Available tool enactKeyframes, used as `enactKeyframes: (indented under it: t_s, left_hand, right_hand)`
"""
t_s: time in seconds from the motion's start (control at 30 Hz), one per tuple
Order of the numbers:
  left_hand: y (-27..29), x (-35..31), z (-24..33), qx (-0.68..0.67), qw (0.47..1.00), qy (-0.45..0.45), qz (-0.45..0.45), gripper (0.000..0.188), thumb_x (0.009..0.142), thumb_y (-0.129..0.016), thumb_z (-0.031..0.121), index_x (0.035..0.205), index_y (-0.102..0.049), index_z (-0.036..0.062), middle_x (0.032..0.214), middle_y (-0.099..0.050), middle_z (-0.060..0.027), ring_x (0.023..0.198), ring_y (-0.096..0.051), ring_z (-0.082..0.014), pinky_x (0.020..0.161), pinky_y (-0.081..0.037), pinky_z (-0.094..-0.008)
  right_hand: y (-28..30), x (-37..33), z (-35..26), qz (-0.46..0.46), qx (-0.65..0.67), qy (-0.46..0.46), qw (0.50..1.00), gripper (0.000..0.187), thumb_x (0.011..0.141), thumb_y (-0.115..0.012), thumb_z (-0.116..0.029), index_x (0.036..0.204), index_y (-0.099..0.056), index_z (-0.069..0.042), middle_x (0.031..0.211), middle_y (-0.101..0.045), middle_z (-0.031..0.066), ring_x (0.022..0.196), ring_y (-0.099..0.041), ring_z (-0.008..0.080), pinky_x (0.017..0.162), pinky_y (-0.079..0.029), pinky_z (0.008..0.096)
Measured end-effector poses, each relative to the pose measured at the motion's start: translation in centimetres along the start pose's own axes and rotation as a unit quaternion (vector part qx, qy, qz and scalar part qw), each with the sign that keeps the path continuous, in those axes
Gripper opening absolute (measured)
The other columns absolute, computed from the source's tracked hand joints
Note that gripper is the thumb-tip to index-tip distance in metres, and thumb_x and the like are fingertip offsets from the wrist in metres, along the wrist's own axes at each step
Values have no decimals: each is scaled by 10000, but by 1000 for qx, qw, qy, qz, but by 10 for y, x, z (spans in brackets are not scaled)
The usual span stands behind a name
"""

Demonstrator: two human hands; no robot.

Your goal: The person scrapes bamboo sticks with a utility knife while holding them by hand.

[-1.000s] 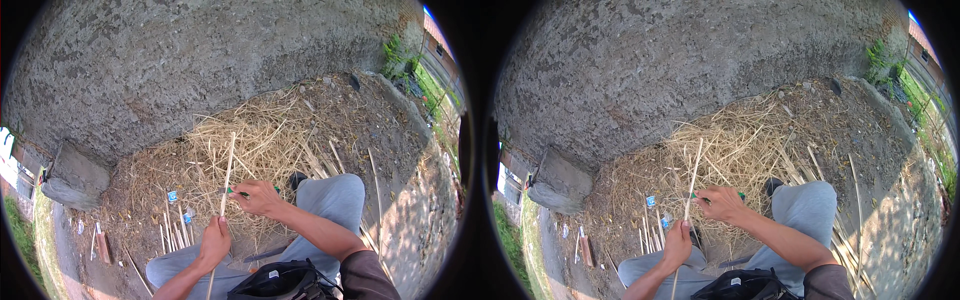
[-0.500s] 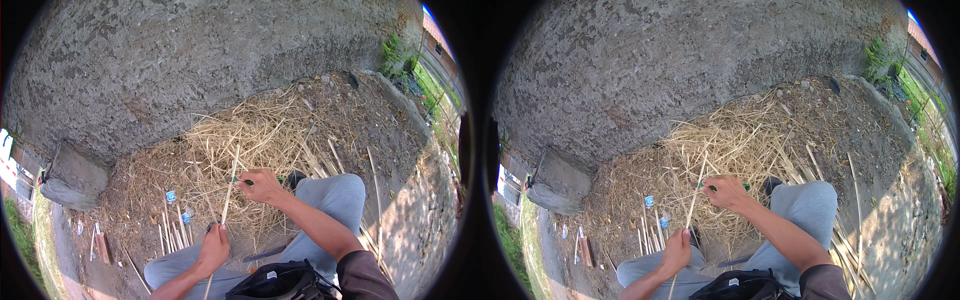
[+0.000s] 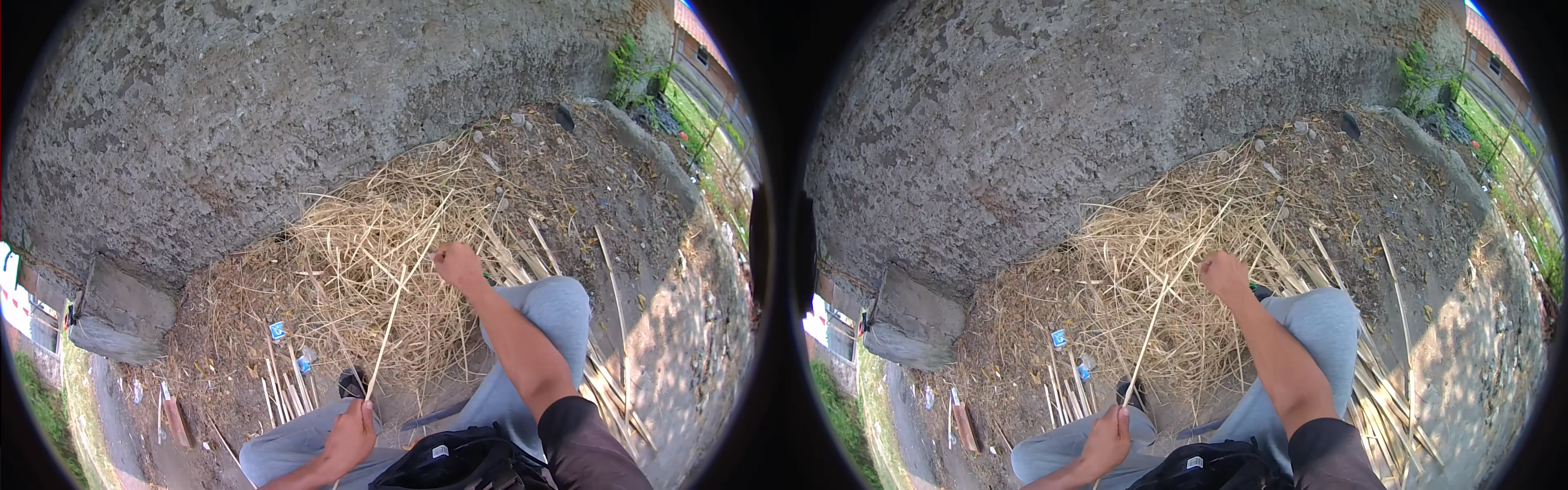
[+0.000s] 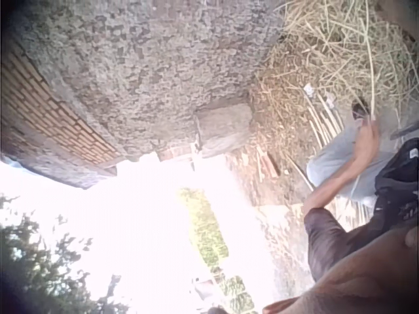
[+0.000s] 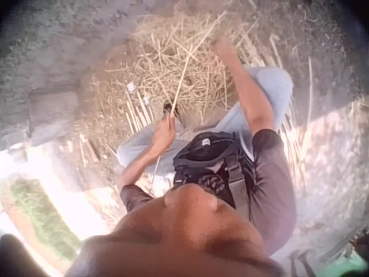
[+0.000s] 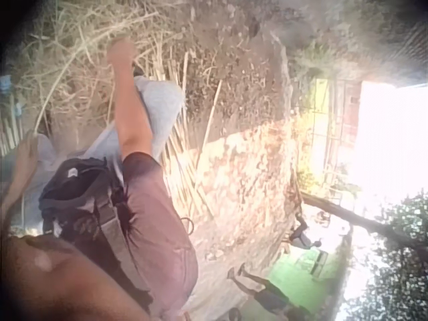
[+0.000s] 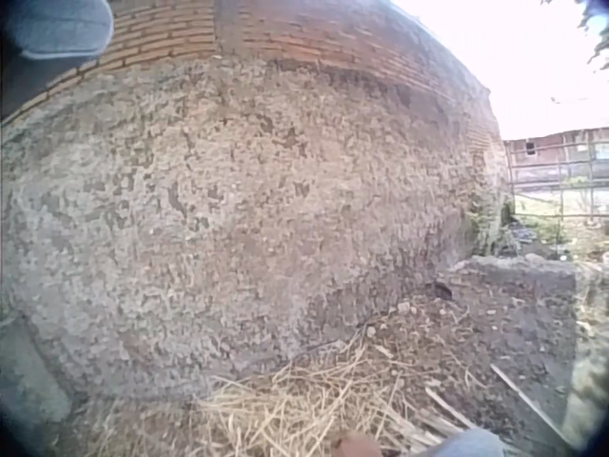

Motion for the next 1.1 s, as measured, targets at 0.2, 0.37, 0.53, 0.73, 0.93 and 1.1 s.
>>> enactKeyframes:
  t_s: [0.2, 0.37, 0.53, 0.73, 0.93, 1.1]
  left_hand:
    - [6, 19, -67, -299, 947, 106, -39, 343, 1071, -356, 328, 934, -500, 49, 606, -477, -23, 459, -431, -113, 418, -359, -314]
    - [10, 37, -46, -377, 916, 124, -63, 337, 1076, -343, 344, 925, -483, 77, 612, -394, 44, 460, -320, -39, 397, -275, -225]
    - [2, 39, -33, -465, 869, 128, -110, 335, 1076, -346, 369, 956, -461, 78, 625, -368, 37, 475, -292, -36, 399, -255, -221]
    - [-5, 37, -23, -502, 845, 119, -142, 332, 1081, -332, 356, 971, -469, 74, 658, -397, 19, 476, -292, -42, 407, -275, -222]
    - [-5, 33, -1, -522, 817, 119, -216, 409, 1085, -264, 374, 1018, -492, 41, 664, -459, -42, 434, -297, -71, 406, -328, -243]
    - [-6, 30, -1, -531, 803, 129, -238, 414, 1084, -261, 367, 1035, -503, 35, 716, -495, -64, 422, -309, -70, 395, -347, -254]
  right_hand:
    - [-15, -23, -34, -53, -4, 40, 998, 138, 828, -668, -222, 823, -709, -90, 778, -703, 113, 777, -684, 317, 727, -545, 431]
    - [-31, -58, -91, -128, 23, 111, 985, 226, 848, -696, -297, 824, -703, -73, 690, -660, 129, 685, -665, 307, 658, -523, 425]
    - [8, -93, -155, -85, 170, 160, 969, 241, 888, -677, -307, 896, -706, -68, 603, -603, 119, 529, -584, 280, 547, -454, 399]
    - [17, -117, -164, -87, 218, 202, 951, 259, 883, -691, -317, 912, -705, -61, 611, -611, 115, 519, -573, 257, 532, -443, 372]
    - [16, -119, -163, -94, 240, 205, 944, 271, 875, -701, -317, 922, -699, -50, 674, -651, 123, 549, -598, 264, 556, -462, 368]
    - [10, -120, -163, -142, 221, 163, 951, 278, 884, -726, -243, 930, -681, 28, 938, -741, 150, 729, -663, 142, 673, -518, 311]
Point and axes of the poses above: each hand's wrist, its own x-axis towards the middle knuckle, its own y-axis out of the back of the hand, z = x × y, the point moved 10 cm from there along x, towards the middle knuckle
